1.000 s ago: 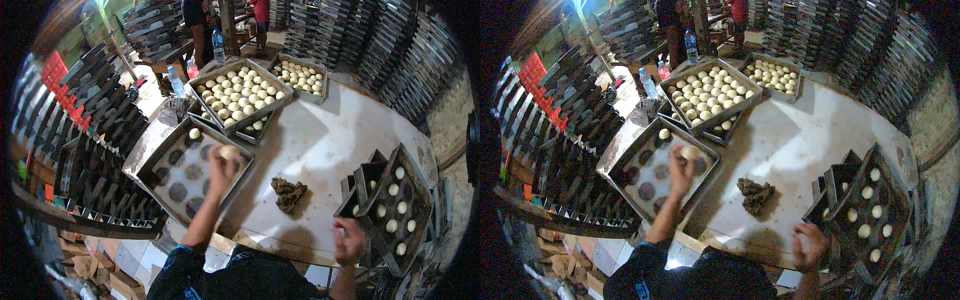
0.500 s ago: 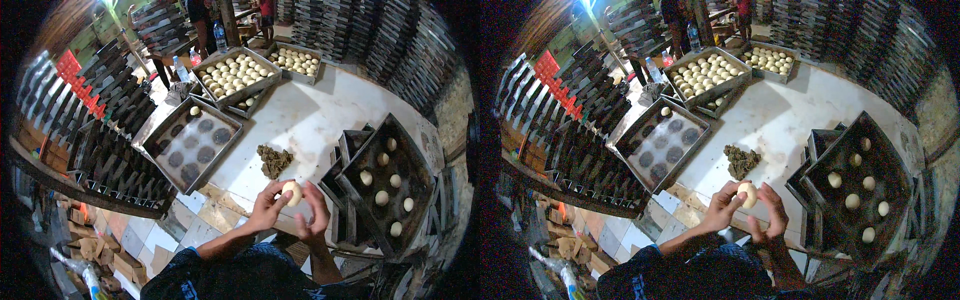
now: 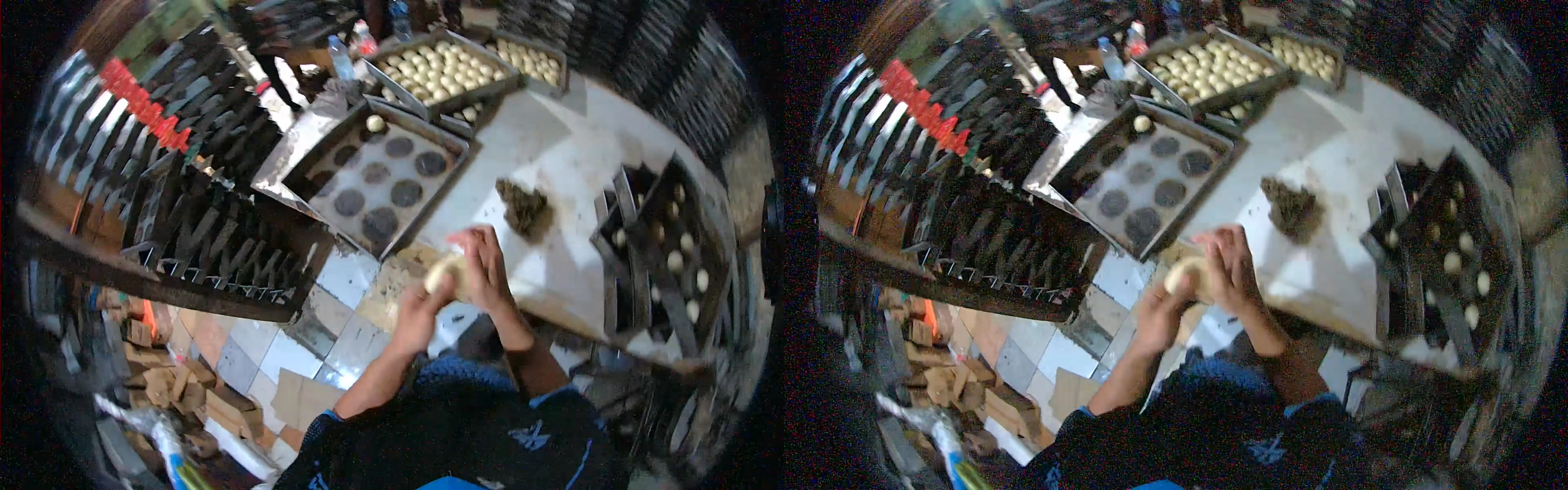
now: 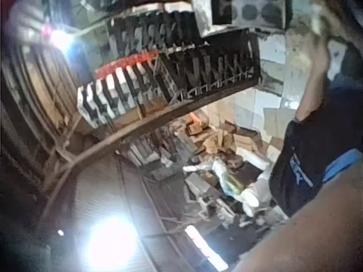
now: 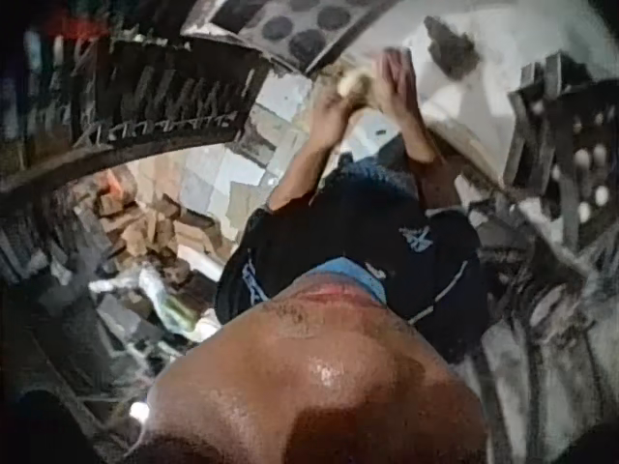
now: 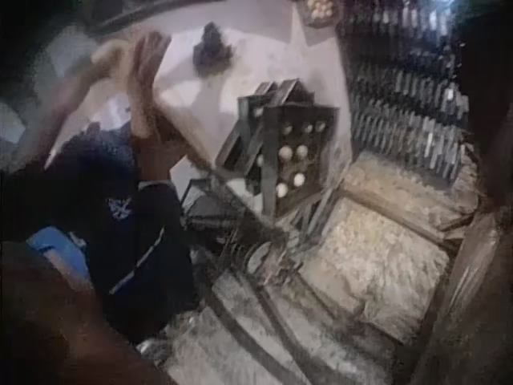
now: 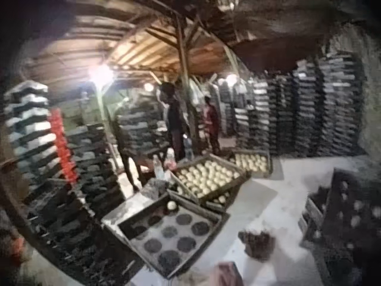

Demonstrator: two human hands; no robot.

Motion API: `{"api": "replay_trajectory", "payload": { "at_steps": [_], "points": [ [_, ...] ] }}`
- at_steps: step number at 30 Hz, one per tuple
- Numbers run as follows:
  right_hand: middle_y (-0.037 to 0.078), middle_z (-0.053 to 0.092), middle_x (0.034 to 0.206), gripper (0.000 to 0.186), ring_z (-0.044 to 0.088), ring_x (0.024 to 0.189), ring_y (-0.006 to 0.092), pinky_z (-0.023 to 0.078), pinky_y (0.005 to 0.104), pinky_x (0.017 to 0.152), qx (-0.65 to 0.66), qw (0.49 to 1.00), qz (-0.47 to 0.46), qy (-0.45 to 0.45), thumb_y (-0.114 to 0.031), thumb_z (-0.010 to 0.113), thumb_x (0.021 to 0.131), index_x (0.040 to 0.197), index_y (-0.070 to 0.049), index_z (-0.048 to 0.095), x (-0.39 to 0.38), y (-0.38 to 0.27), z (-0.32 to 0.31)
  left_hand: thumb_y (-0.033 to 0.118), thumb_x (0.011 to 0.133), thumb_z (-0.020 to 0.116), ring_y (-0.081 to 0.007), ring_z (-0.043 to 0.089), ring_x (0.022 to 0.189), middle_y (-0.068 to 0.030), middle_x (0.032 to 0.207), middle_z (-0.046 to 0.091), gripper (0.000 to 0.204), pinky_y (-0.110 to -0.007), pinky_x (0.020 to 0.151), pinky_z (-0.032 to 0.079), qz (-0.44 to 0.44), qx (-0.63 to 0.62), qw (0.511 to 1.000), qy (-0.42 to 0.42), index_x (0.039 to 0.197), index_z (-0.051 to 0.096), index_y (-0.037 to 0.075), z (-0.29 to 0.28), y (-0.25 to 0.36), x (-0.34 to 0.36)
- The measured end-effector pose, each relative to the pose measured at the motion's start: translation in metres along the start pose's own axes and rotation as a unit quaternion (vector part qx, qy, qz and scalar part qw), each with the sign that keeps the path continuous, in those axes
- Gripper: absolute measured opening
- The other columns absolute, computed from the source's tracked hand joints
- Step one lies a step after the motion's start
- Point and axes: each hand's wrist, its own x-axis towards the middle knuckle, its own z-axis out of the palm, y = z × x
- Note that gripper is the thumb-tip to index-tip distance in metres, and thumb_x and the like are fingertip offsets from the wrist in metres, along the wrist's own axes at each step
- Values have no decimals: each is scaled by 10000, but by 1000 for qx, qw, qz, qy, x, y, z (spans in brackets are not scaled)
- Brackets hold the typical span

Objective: Stuffing dough with filling, placing rolls on baking trays, and adding liquid to a commercial dough mixer.

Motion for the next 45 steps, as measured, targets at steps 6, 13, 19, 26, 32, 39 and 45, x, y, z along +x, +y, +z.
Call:
{"api": "replay_trajectory", "payload": {
  "at_steps": [6, 13, 19, 26, 32, 39, 45],
  "points": [
    [146, 599, 847, 310, 593, 780, 266, 462, 342, 703, 36, 998, 22, 42, -267, 477, 919, 880, 4, 622, -17, 21, 30, 291, 957, 517, -123, 623, 903, -74, 989, 646, 344, -267, 810, 516, -109, -195, 972, -70, 1084, 578, -22, -27, -34, 24],
    [164, 644, 896, 202, 626, 759, 272, 489, 359, 738, -192, 952, 227, 77, -110, 655, 810, 968, 14, 639, -5, 146, -81, 304, 937, 524, -250, 575, 1072, -197, 1191, 562, 466, -328, 907, 463, -107, -247, 955, -122, 1205, 501, -77, -9, -24, 86],
    [191, 630, 891, 380, 616, 758, 318, 495, 389, 727, -237, 943, 203, 114, -170, 749, 702, 1007, 16, 619, 22, 221, -108, 297, 909, 540, -283, 480, 1216, -196, 1284, 513, 513, -408, 1059, 330, -74, -168, 971, -153, 1240, 484, -92, 39, -13, 150],
    [236, 573, 1040, 395, 572, 935, 377, 510, 405, 759, -195, 953, 217, 80, -98, 692, 741, 1083, 55, 565, 22, 228, -121, 277, 927, 508, -274, 498, 1200, -177, 1285, 524, 476, -399, 1038, 357, -110, -111, 979, -134, 1238, 502, -85, 100, -34, 219],
    [188, 630, 885, 151, 623, 807, 355, 511, 380, 734, -173, 962, 170, 122, -47, 615, 795, 916, 44, 618, 22, 264, -125, 242, 931, 516, -246, 529, 1152, -153, 1236, 555, 434, -385, 995, 407, -151, -61, 977, -134, 1235, 505, -68, 133, -54, 247],
    [124, 645, 977, 236, 648, 852, 161, 536, 276, 756, 358, 821, 380, 232, -24, 576, 860, 1069, 84, 606, 17, 239, -164, 211, 944, 530, -199, 556, 1104, -115, 1178, 583, 365, -347, 934, 461, -181, -17, 974, -137, 1230, 523, -15, 133, -79, 251],
    [128, 638, 1133, 380, 605, 889, 233, 505, 301, 801, -189, 972, 87, 108, 43, 606, 771, 1135, -64, 635, 47, 147, -147, 203, 954, 530, -192, 577, 1058, -111, 1142, 593, 356, -335, 905, 484, -182, -50, 957, -223, 1243, 510, -4, 139, -89, 231]
  ]
}}
